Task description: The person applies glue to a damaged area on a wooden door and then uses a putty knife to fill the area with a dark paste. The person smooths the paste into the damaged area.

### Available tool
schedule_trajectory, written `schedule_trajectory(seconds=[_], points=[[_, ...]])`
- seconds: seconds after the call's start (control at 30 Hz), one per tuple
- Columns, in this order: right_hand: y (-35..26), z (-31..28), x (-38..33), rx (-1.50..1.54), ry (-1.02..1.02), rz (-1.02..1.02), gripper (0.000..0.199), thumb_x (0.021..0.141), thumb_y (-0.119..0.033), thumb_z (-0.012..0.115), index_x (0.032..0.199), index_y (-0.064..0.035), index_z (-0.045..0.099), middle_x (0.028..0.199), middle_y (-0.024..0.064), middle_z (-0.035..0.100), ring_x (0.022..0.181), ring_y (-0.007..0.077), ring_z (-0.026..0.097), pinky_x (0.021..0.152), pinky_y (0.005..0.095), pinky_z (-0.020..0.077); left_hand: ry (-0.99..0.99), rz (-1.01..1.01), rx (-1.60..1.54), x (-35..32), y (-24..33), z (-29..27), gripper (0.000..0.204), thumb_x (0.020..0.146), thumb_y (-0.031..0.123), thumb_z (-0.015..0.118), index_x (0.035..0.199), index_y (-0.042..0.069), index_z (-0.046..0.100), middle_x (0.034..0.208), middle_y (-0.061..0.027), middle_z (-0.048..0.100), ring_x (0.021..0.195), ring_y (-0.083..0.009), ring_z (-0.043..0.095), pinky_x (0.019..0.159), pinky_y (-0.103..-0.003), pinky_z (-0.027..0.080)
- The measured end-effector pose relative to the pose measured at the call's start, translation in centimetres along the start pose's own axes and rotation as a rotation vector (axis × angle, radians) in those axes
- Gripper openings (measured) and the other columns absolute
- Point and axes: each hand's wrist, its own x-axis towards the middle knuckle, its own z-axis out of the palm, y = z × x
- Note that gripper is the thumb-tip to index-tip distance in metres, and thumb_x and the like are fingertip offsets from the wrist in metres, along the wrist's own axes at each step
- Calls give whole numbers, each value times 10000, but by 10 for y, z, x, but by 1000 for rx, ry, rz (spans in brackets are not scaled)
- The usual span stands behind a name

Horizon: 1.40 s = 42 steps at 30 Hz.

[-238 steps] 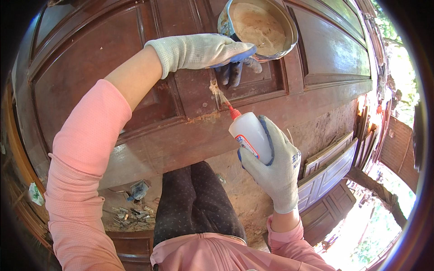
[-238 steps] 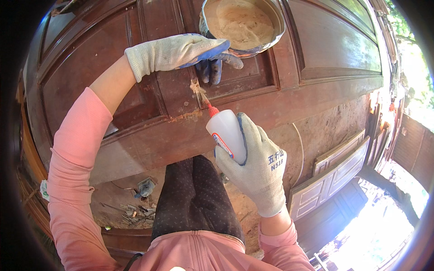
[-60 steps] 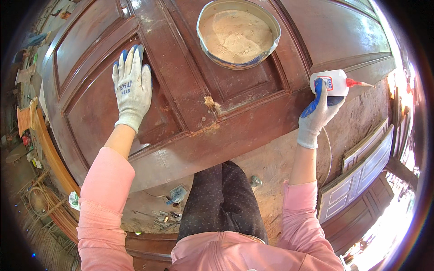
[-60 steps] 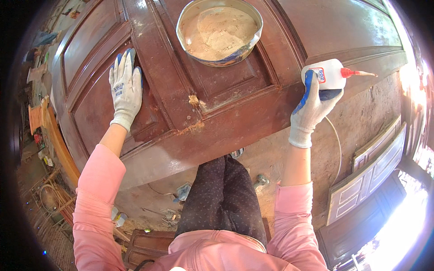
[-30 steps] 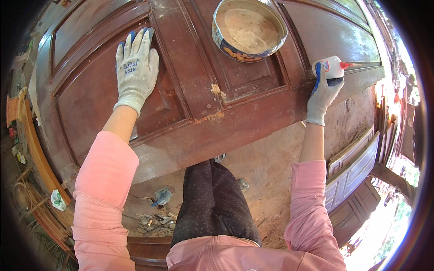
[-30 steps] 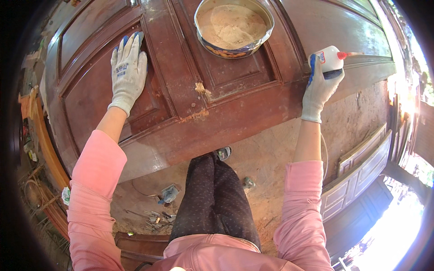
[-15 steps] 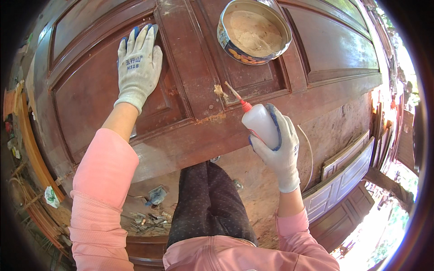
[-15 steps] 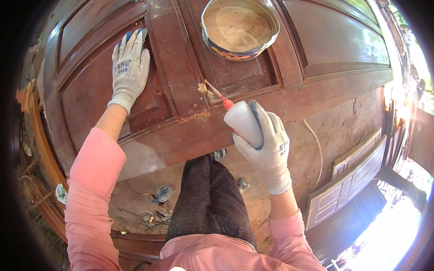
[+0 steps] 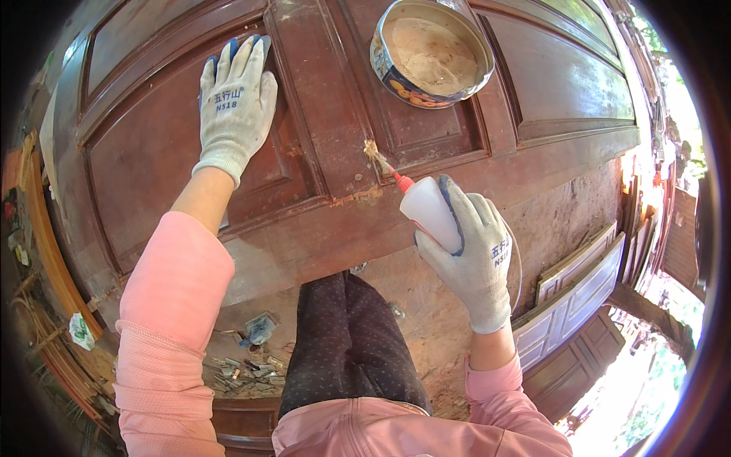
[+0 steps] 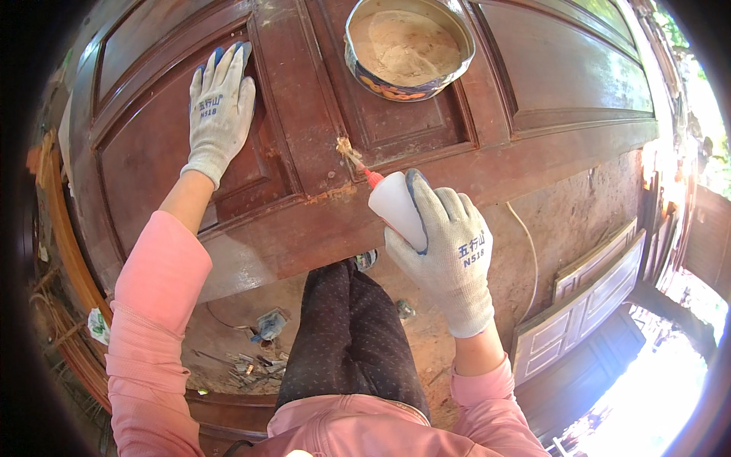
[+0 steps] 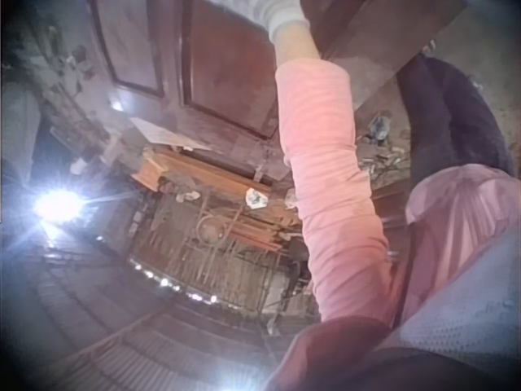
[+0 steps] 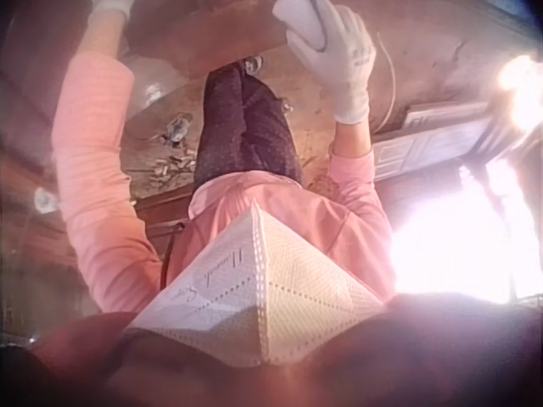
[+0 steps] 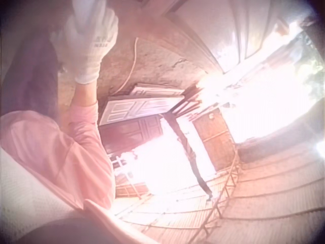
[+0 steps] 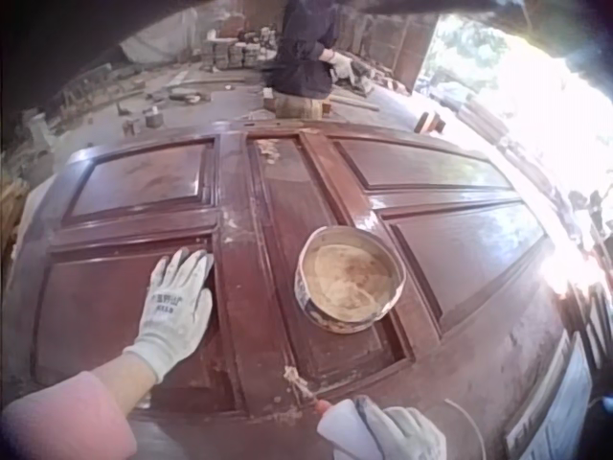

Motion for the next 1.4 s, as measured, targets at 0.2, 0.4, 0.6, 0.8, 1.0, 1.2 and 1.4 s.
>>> schedule_trajectory(seconds=[0.2, 0.4, 0.6, 0.8, 1.0, 1.2, 1.4], points=[[1, 2, 1, -10, 7, -28, 648, 719, -244, 819, 1313, -34, 668, 962, 112, 683, 882, 309, 669, 812, 409, 549, 10, -4, -19, 0, 1, 1, 517, 1081, 317, 448, 1553, 107, 461, 1623, -95, 453, 1534, -306, 357, 1289, -493, 206], [-1, 2, 2, -14, 0, -30, 639, 727, -241, 814, 1312, -28, 668, 953, 111, 679, 871, 305, 668, 800, 407, 546, 26, -3, -25, 0, 2, 0, 514, 1081, 318, 447, 1552, 111, 463, 1616, -96, 461, 1532, -308, 359, 1288, -494, 207], [-2, 2, 2, -18, -2, -24, 639, 713, -211, 826, 1303, -18, 673, 966, 117, 688, 870, 309, 671, 799, 407, 550, 3, 0, -1, 0, 1, 1, 526, 1094, 301, 447, 1575, 88, 432, 1629, -98, 440, 1542, -309, 337, 1281, -480, 210], [-2, 2, 0, 1, 9, -12, 659, 711, -234, 822, 1313, -17, 663, 972, 121, 689, 876, 315, 675, 797, 414, 553, 12, -9, -17, 1, 2, 2, 524, 1077, 317, 453, 1554, 101, 466, 1623, -93, 453, 1535, -303, 355, 1288, -489, 206], [0, 8, -11, 174, 51, 84, 680, 721, -210, 837, 1342, -13, 643, 1075, 154, 711, 962, 345, 693, 865, 425, 561, 1, -27, -14, 1, 0, 0, 526, 1074, 315, 460, 1554, 98, 466, 1626, -90, 450, 1535, -301, 354, 1286, -490, 208], [7, 26, -35, 436, 101, 278, 705, 732, -133, 871, 1375, -6, 612, 1194, 175, 701, 1087, 330, 693, 957, 412, 548, -9, -12, -14, 0, 1, 1, 526, 1075, 314, 467, 1552, 92, 467, 1631, -84, 441, 1539, -309, 343, 1282, -500, 214], [12, 32, -50, 802, 221, 501, 750, 813, -23, 831, 1475, 28, 483, 1433, 158, 574, 1261, 246, 605, 1097, 388, 481, 1, 2, -2, 1, 0, 3, 534, 1070, 309, 469, 1555, 85, 463, 1633, -86, 440, 1538, -316, 344, 1277, -506, 219]])
